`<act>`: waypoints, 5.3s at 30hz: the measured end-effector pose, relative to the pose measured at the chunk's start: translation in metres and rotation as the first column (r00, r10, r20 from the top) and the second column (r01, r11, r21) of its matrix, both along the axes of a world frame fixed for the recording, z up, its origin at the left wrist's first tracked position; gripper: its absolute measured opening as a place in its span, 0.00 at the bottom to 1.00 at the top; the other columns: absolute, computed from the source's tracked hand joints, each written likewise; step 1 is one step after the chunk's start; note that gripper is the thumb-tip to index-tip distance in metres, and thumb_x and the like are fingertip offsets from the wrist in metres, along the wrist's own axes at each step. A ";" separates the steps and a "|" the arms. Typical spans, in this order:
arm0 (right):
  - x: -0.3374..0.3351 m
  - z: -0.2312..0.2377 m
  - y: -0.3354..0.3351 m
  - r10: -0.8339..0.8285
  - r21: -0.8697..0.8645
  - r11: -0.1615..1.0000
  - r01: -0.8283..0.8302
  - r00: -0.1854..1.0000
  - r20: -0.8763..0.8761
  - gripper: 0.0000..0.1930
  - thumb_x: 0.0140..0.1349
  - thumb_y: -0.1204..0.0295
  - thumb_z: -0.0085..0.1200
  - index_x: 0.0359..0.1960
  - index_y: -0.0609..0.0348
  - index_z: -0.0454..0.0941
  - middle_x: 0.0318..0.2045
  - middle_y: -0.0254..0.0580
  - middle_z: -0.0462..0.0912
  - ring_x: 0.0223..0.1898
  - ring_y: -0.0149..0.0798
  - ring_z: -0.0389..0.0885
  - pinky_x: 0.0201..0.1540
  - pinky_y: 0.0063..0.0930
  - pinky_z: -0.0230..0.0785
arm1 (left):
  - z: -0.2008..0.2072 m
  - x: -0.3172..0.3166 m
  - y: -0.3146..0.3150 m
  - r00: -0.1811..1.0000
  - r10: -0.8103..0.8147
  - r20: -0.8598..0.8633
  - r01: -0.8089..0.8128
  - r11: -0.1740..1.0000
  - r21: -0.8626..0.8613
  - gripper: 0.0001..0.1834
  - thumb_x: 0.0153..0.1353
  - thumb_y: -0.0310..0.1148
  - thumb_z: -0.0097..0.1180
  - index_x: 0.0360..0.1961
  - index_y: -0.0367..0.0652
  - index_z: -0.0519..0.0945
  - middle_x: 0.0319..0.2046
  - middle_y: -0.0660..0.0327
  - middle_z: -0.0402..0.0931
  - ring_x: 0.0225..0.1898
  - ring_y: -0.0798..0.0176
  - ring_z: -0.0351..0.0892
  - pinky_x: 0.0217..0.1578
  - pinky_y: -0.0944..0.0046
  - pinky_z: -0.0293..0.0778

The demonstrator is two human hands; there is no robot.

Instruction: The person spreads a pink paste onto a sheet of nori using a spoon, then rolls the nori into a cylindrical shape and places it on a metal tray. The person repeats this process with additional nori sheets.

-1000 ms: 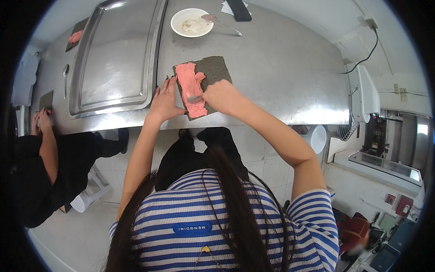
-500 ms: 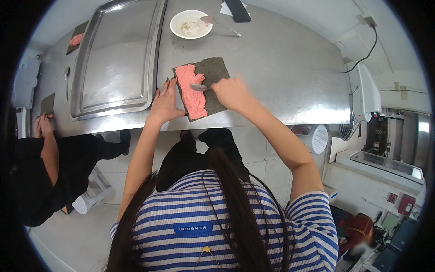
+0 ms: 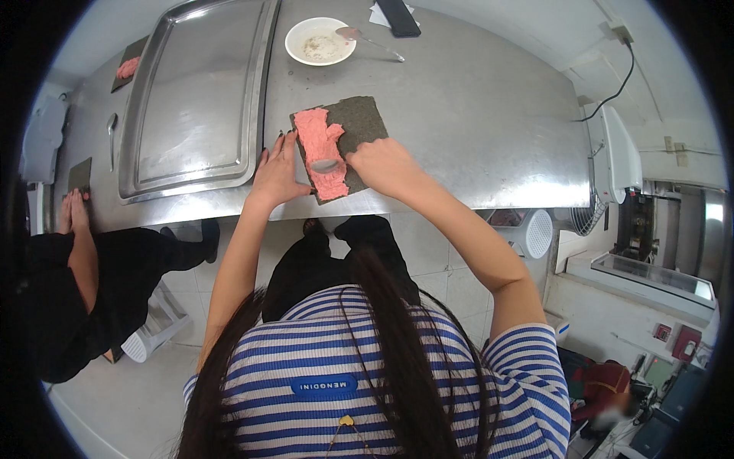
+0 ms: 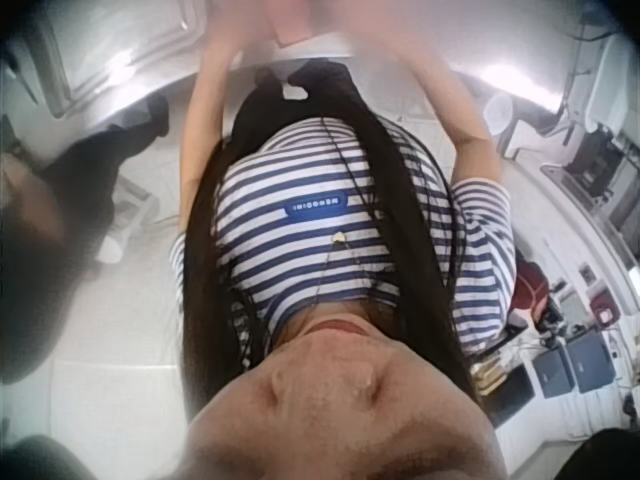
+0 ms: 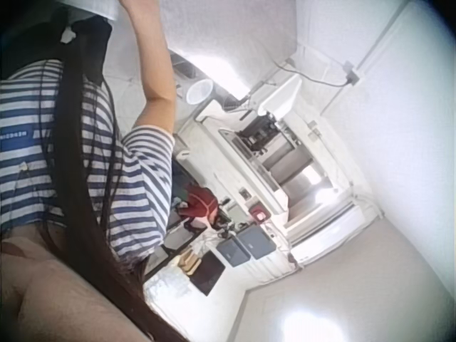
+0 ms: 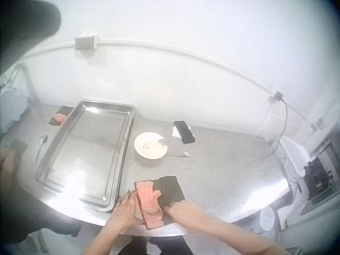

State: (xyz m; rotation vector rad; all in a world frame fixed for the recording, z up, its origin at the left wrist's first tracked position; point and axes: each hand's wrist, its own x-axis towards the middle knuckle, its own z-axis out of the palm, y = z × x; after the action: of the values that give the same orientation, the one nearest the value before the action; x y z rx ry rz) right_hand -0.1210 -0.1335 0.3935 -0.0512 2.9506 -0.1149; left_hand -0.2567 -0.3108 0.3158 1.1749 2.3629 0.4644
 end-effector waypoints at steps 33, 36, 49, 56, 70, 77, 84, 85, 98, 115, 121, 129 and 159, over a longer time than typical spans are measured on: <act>0.041 -0.007 -0.014 -0.212 0.013 0.977 0.212 0.977 0.014 0.09 0.53 0.72 0.49 0.35 0.57 0.79 0.28 0.47 0.79 0.28 0.47 0.82 0.27 0.40 0.73 | 0.001 0.000 0.001 1.000 -0.022 0.010 0.022 1.000 -0.004 0.64 0.33 0.40 0.74 0.67 0.37 0.45 0.65 0.47 0.56 0.70 0.51 0.49 0.67 0.45 0.49; 0.053 -0.025 -0.033 -0.233 -0.002 0.973 0.233 0.972 -0.014 0.10 0.53 0.72 0.49 0.35 0.59 0.78 0.29 0.47 0.79 0.28 0.47 0.82 0.27 0.40 0.74 | -0.001 0.000 -0.002 1.000 -0.013 0.004 0.013 1.000 0.004 0.63 0.33 0.40 0.74 0.67 0.38 0.45 0.66 0.47 0.55 0.70 0.50 0.49 0.67 0.44 0.49; 0.068 -0.023 0.008 -0.201 0.039 0.978 0.205 0.976 -0.090 0.10 0.47 0.74 0.52 0.33 0.56 0.80 0.29 0.39 0.78 0.29 0.42 0.81 0.31 0.37 0.74 | 0.002 0.000 -0.001 1.000 -0.016 0.009 0.016 1.000 -0.008 0.65 0.33 0.41 0.74 0.68 0.35 0.44 0.65 0.45 0.57 0.71 0.52 0.47 0.68 0.47 0.45; 0.072 -0.017 0.000 -0.071 -0.002 0.997 0.072 0.977 -0.201 0.12 0.47 0.75 0.52 0.36 0.55 0.81 0.28 0.35 0.77 0.31 0.39 0.79 0.34 0.34 0.72 | 0.003 0.000 0.000 1.000 -0.020 -0.001 0.020 1.000 -0.015 0.65 0.34 0.42 0.74 0.68 0.36 0.45 0.65 0.45 0.57 0.71 0.52 0.48 0.68 0.46 0.46; 0.016 -0.050 0.026 -0.067 -0.062 0.997 0.050 0.945 -0.319 0.11 0.51 0.75 0.52 0.36 0.53 0.82 0.26 0.34 0.75 0.28 0.40 0.77 0.28 0.36 0.70 | 0.000 0.000 -0.001 1.000 -0.012 0.015 0.012 1.000 0.005 0.63 0.33 0.40 0.73 0.68 0.37 0.46 0.66 0.48 0.55 0.70 0.50 0.48 0.67 0.43 0.48; -0.019 -0.058 0.036 -0.115 -0.044 0.993 0.106 0.932 -0.344 0.09 0.51 0.73 0.52 0.35 0.53 0.82 0.27 0.35 0.77 0.28 0.42 0.78 0.29 0.36 0.72 | 0.000 0.000 -0.001 1.000 -0.004 0.007 0.004 1.000 0.009 0.63 0.32 0.40 0.74 0.67 0.38 0.46 0.66 0.49 0.56 0.70 0.50 0.49 0.67 0.43 0.48; -0.041 -0.063 0.047 -0.159 -0.051 0.987 0.151 0.922 -0.352 0.09 0.50 0.73 0.52 0.32 0.53 0.82 0.29 0.37 0.79 0.30 0.44 0.81 0.30 0.38 0.73 | 0.000 0.001 0.000 1.000 -0.003 0.001 0.003 1.000 0.000 0.63 0.33 0.41 0.74 0.67 0.38 0.46 0.66 0.49 0.56 0.70 0.51 0.49 0.66 0.43 0.50; -0.044 -0.063 0.049 -0.168 -0.056 0.986 0.158 0.920 -0.354 0.09 0.50 0.73 0.51 0.32 0.54 0.82 0.29 0.37 0.79 0.30 0.44 0.81 0.30 0.39 0.73 | 0.000 0.001 0.000 1.000 -0.003 -0.003 0.003 1.000 0.003 0.63 0.33 0.41 0.74 0.67 0.38 0.46 0.65 0.49 0.56 0.70 0.51 0.49 0.66 0.43 0.50; -0.064 -0.062 0.066 -0.222 0.027 0.972 0.235 0.946 -0.237 0.09 0.55 0.71 0.50 0.33 0.52 0.84 0.29 0.40 0.80 0.31 0.46 0.82 0.30 0.41 0.73 | 0.002 0.001 0.001 1.000 -0.010 -0.019 0.010 1.000 -0.004 0.63 0.32 0.42 0.75 0.67 0.38 0.47 0.66 0.49 0.56 0.70 0.50 0.50 0.65 0.42 0.51; -0.045 -0.049 0.030 -0.206 -0.046 0.978 0.203 0.976 -0.075 0.08 0.50 0.72 0.50 0.27 0.57 0.83 0.29 0.51 0.82 0.32 0.53 0.82 0.33 0.44 0.74 | 0.007 0.002 0.001 1.000 0.006 -0.007 -0.006 1.000 -0.008 0.63 0.32 0.40 0.75 0.67 0.38 0.47 0.65 0.48 0.57 0.69 0.51 0.51 0.66 0.44 0.51; -0.007 -0.037 0.018 -0.111 -0.130 0.985 0.116 0.993 0.041 0.08 0.50 0.71 0.51 0.28 0.55 0.84 0.29 0.47 0.83 0.33 0.51 0.82 0.34 0.45 0.74 | 0.001 0.001 0.001 1.000 0.013 -0.009 -0.013 1.000 -0.009 0.63 0.31 0.40 0.75 0.67 0.38 0.47 0.65 0.48 0.57 0.70 0.51 0.51 0.66 0.44 0.51; -0.018 -0.016 0.042 -0.145 -0.204 0.969 0.141 0.989 -0.004 0.08 0.51 0.71 0.51 0.28 0.52 0.84 0.27 0.48 0.83 0.33 0.51 0.82 0.35 0.45 0.74 | 0.003 0.001 0.002 1.000 -0.005 -0.023 0.005 1.000 -0.010 0.64 0.32 0.40 0.75 0.67 0.38 0.46 0.65 0.47 0.57 0.70 0.51 0.50 0.66 0.44 0.51; 0.052 -0.025 -0.003 -0.059 -0.025 0.998 0.062 0.995 0.085 0.06 0.48 0.77 0.51 0.27 0.60 0.80 0.32 0.45 0.80 0.30 0.47 0.83 0.29 0.40 0.74 | 0.007 0.001 0.004 0.999 -0.029 -0.030 0.026 0.996 -0.089 0.66 0.33 0.44 0.75 0.68 0.35 0.44 0.66 0.45 0.55 0.71 0.53 0.48 0.67 0.46 0.48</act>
State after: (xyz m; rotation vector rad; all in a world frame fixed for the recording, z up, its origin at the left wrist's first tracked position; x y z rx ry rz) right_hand -0.0691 -0.1364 0.3687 0.0385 2.8675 -0.1618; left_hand -0.2555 -0.3070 0.3233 1.1806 2.3650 0.3307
